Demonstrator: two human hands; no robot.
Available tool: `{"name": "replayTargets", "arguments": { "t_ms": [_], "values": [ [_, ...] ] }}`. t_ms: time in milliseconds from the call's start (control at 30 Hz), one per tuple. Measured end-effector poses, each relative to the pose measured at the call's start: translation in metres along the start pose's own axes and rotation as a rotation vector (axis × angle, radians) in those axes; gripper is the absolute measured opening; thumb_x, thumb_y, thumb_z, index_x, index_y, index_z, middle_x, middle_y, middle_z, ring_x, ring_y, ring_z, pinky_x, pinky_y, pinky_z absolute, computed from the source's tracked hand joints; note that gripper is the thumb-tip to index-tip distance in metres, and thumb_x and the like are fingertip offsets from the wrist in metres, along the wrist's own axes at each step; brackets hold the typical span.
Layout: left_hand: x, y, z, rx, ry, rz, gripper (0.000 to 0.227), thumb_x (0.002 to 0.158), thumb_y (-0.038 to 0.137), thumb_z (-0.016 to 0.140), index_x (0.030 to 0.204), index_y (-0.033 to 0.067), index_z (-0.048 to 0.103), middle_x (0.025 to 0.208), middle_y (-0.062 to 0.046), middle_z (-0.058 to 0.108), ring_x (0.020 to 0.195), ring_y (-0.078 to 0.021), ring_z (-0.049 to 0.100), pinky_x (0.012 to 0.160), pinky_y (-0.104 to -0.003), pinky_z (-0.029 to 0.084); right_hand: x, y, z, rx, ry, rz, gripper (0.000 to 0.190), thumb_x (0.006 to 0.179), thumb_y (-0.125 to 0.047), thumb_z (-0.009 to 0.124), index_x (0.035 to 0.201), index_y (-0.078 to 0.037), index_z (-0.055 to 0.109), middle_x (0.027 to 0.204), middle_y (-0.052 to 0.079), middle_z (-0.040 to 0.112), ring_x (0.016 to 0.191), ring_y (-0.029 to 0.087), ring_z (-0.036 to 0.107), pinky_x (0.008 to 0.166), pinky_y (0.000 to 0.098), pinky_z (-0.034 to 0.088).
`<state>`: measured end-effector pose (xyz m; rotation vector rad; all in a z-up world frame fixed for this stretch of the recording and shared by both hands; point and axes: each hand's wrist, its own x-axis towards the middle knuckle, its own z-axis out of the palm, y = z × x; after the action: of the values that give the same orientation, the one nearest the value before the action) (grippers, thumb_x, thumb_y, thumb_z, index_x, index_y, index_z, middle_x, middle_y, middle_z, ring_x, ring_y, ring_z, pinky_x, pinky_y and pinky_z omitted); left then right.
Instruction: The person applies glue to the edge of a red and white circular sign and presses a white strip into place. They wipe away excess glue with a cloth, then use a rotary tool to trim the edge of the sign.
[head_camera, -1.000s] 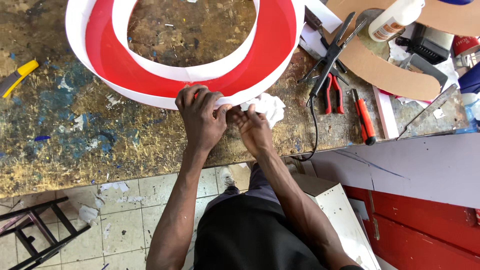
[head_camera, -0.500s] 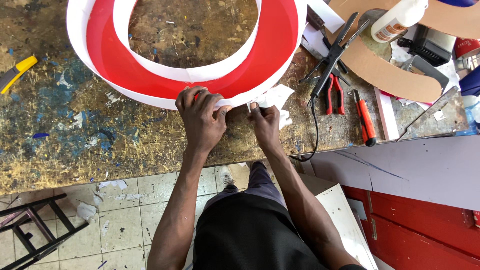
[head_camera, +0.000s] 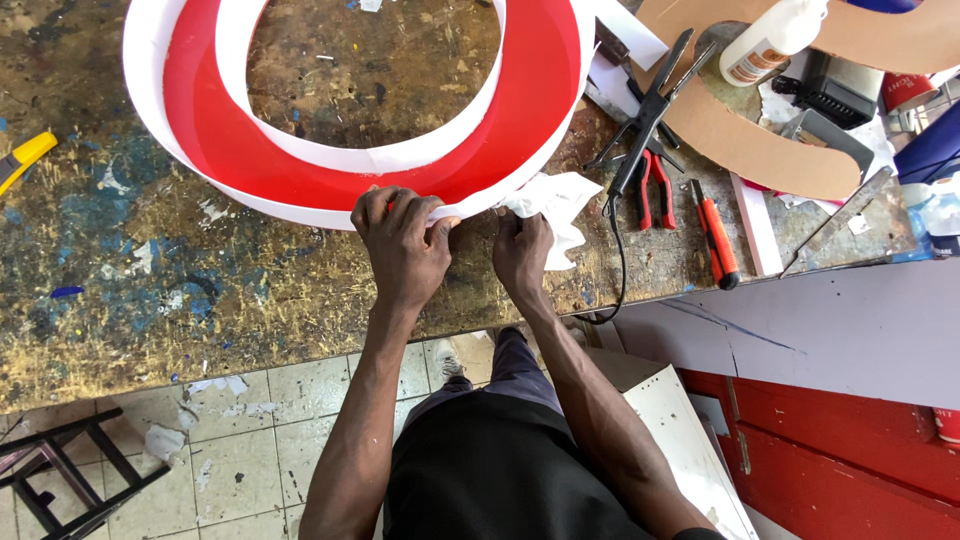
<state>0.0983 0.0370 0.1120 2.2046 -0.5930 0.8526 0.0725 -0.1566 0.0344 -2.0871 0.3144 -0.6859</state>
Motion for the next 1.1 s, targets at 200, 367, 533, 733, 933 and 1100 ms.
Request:
{"name": "replayTargets", "arguments": {
  "t_ms": [200, 367, 533, 733, 933, 1100],
  "values": [
    [0.007, -0.001, -0.005, -0.007, -0.003, -0.022, 0.033, 0.095, 0.032, 0.097, 0.109, 0.0126, 0.075, 0.09, -0.004, 0.063, 0.115, -0.0329, 0.064, 0.12, -0.058, 0.037, 0.0, -0.013, -0.019, 0.76, -0.291, 0.38, 0.023, 0.116, -0.017, 0.068, 0.102, 0.001, 0.07, 0.074, 0.013, 0.072, 0.061, 0.019, 0.072, 0.053, 0.0322, 0.062],
    [0.003, -0.003, -0.006, -0.012, -0.013, -0.021, 0.032, 0.096, 0.031, 0.097, 0.11, 0.0126, 0.075, 0.091, -0.004, 0.064, 0.116, -0.0328, 0.063, 0.121, -0.058, 0.036, -0.001, -0.002, -0.018, 0.988, -0.332, 0.508, 0.026, 0.112, -0.018, 0.075, 0.103, 0.007, 0.074, 0.086, 0.017, 0.074, 0.068, 0.022, 0.076, 0.054, 0.0338, 0.065],
    [-0.003, -0.005, -0.003, -0.005, -0.003, -0.023, 0.033, 0.095, 0.031, 0.097, 0.111, 0.0129, 0.075, 0.091, -0.004, 0.064, 0.116, -0.0333, 0.063, 0.12, -0.059, 0.036, 0.012, -0.006, -0.028, 0.829, -0.385, 0.475, 0.027, 0.111, -0.019, 0.078, 0.1, 0.006, 0.075, 0.078, 0.014, 0.075, 0.065, 0.018, 0.075, 0.055, 0.03, 0.064],
    [-0.012, -0.01, 0.001, 0.017, -0.004, -0.018, 0.031, 0.098, 0.034, 0.093, 0.11, 0.0144, 0.073, 0.091, -0.004, 0.063, 0.117, -0.0336, 0.063, 0.121, -0.059, 0.035, 0.031, -0.026, -0.05, 0.642, -0.584, 0.401, 0.031, 0.113, -0.022, 0.078, 0.092, 0.001, 0.075, 0.069, 0.01, 0.068, 0.056, 0.015, 0.067, 0.049, 0.0268, 0.055],
    [-0.012, -0.007, 0.0, 0.012, -0.011, -0.048, 0.031, 0.097, 0.031, 0.095, 0.11, 0.0129, 0.073, 0.092, -0.005, 0.064, 0.117, -0.034, 0.064, 0.122, -0.059, 0.036, 0.037, -0.032, -0.052, 0.677, -0.63, 0.409, 0.031, 0.112, -0.017, 0.077, 0.087, 0.0, 0.072, 0.061, 0.009, 0.063, 0.051, 0.014, 0.063, 0.047, 0.0257, 0.052],
    [-0.019, -0.011, 0.002, 0.044, -0.012, -0.037, 0.032, 0.097, 0.034, 0.093, 0.111, 0.0142, 0.072, 0.093, -0.005, 0.064, 0.117, -0.0341, 0.063, 0.121, -0.06, 0.036, 0.044, -0.033, -0.062, 0.724, -0.71, 0.476, 0.028, 0.111, -0.012, 0.076, 0.086, -0.002, 0.069, 0.063, 0.002, 0.057, 0.052, 0.012, 0.06, 0.045, 0.0266, 0.05]
  ]
}}
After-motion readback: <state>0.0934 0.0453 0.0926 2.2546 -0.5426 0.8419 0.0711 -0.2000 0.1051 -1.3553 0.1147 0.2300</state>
